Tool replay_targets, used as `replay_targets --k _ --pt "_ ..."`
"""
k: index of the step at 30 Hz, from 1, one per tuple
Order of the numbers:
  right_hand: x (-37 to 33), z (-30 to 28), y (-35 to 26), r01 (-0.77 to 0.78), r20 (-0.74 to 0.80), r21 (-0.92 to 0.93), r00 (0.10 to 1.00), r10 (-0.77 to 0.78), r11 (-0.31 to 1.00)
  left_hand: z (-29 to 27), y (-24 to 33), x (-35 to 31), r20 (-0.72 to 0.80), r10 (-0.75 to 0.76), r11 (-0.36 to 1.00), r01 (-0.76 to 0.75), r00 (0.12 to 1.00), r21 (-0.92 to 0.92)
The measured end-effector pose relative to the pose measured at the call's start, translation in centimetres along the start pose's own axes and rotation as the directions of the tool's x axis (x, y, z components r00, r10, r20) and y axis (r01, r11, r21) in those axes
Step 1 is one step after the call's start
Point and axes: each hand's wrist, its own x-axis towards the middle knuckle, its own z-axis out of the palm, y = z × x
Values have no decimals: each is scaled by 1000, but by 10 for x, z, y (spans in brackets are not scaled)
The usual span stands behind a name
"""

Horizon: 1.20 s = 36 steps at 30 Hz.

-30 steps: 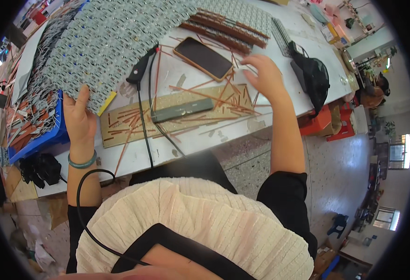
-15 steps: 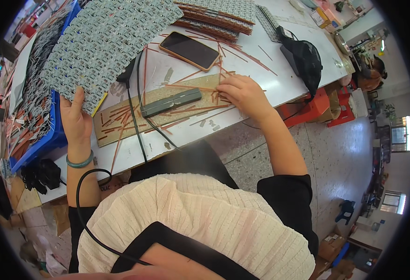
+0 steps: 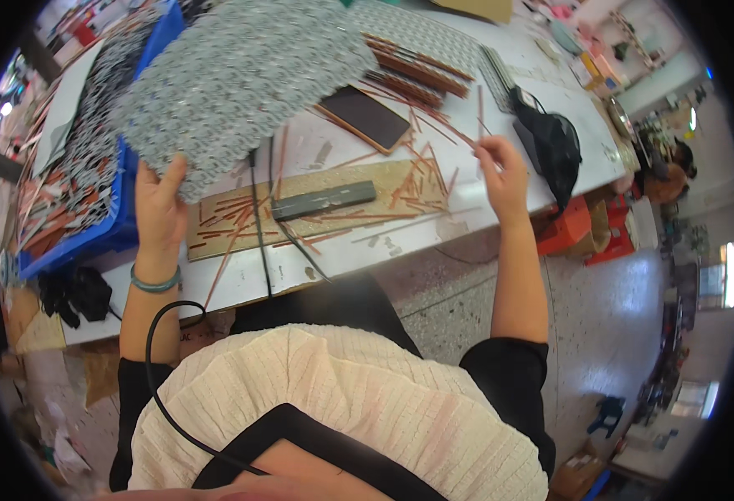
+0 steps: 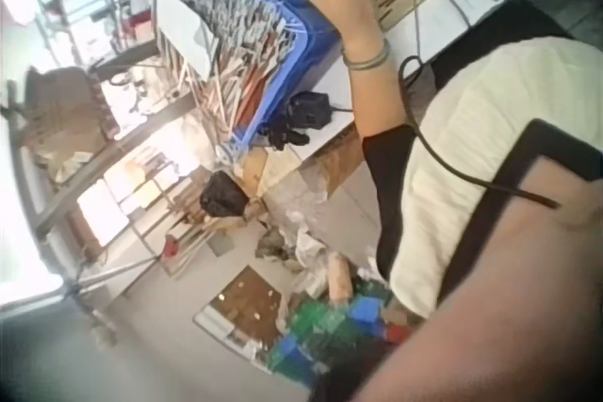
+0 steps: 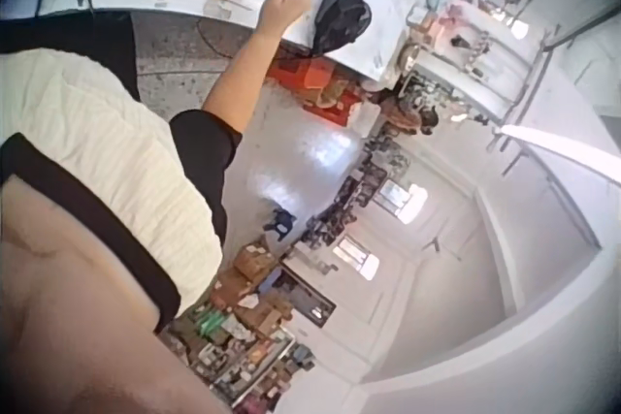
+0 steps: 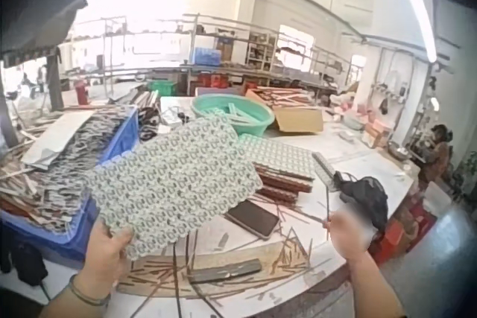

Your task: Assembling and inspecting sheets of small metal electronic components at a workbench, including writing notes and using a glue gun.

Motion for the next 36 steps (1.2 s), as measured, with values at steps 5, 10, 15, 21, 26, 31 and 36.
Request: replay_targets --k 5,10,15,21,26,31,36 --pt "10 2 26 18 52 -373 999 1 928 5 3 -3 17 -47 998 48 999 -46" --pt "28 48 -37 -249 194 680 968 158 689 1 13 -6 144 -131 986 144 981 -85" --pt "59 84 -106 -385 383 873 921 70 300 4 9 -3 175 -116 993 114 978 20" --pt "71 117 -100 -320 341 840 940 34 438 -1 8 -3 138 -93 994 99 986 -37" --pt "63 134 -90 -410 401 831 910 106 375 -3 6 -3 67 -77 997 76 995 13" --pt "61 146 -88 -449 428 838 894 137 311 1 12 -4 41 -130 984 134 991 -114" --pt "61 145 -87 -429 403 844 903 148 322 4 13 -3 28 -125 985 128 992 -118"
